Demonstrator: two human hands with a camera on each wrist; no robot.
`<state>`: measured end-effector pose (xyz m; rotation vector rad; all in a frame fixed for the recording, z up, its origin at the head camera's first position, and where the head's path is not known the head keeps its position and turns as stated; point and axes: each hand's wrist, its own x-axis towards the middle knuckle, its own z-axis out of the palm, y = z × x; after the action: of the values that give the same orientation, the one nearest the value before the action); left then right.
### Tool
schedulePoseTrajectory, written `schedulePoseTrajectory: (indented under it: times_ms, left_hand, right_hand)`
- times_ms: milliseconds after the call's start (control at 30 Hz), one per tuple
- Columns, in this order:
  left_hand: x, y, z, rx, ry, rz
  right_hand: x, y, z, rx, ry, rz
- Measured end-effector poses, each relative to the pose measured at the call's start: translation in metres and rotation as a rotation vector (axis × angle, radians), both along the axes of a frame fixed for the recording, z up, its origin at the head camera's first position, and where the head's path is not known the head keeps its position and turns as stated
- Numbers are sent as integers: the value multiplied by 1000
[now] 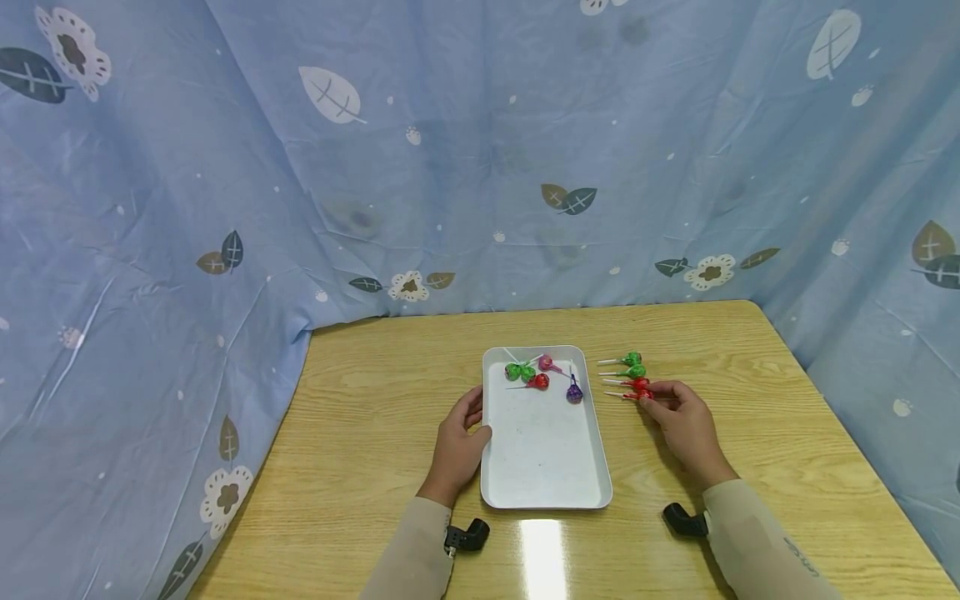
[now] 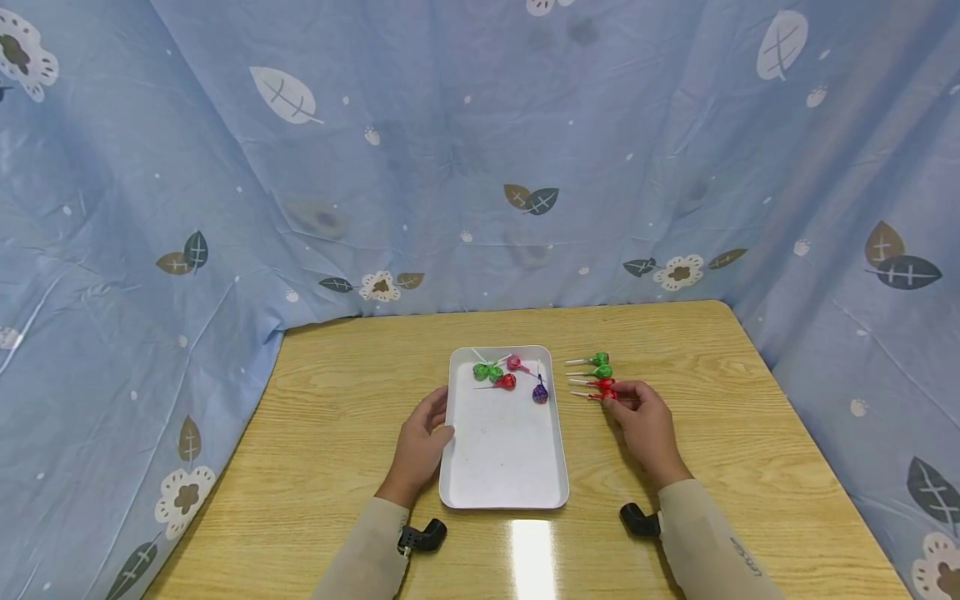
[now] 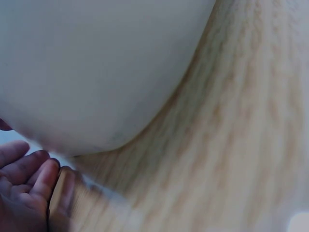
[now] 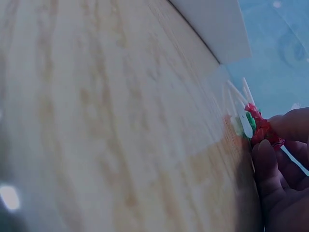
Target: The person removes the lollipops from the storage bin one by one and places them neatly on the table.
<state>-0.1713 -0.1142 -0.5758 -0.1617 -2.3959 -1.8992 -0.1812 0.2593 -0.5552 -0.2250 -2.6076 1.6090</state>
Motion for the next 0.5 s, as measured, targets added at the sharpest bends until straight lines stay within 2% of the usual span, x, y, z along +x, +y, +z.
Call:
schedulePoseTrajectory:
  times_ms: [233, 500]
  left_hand:
    - [0, 0, -2, -4, 12, 1]
    - [0, 0, -2, 1, 16, 2]
  right_hand:
    - [-3, 1, -2, 52, 2, 1]
    - [-3, 2, -3, 45, 25, 11]
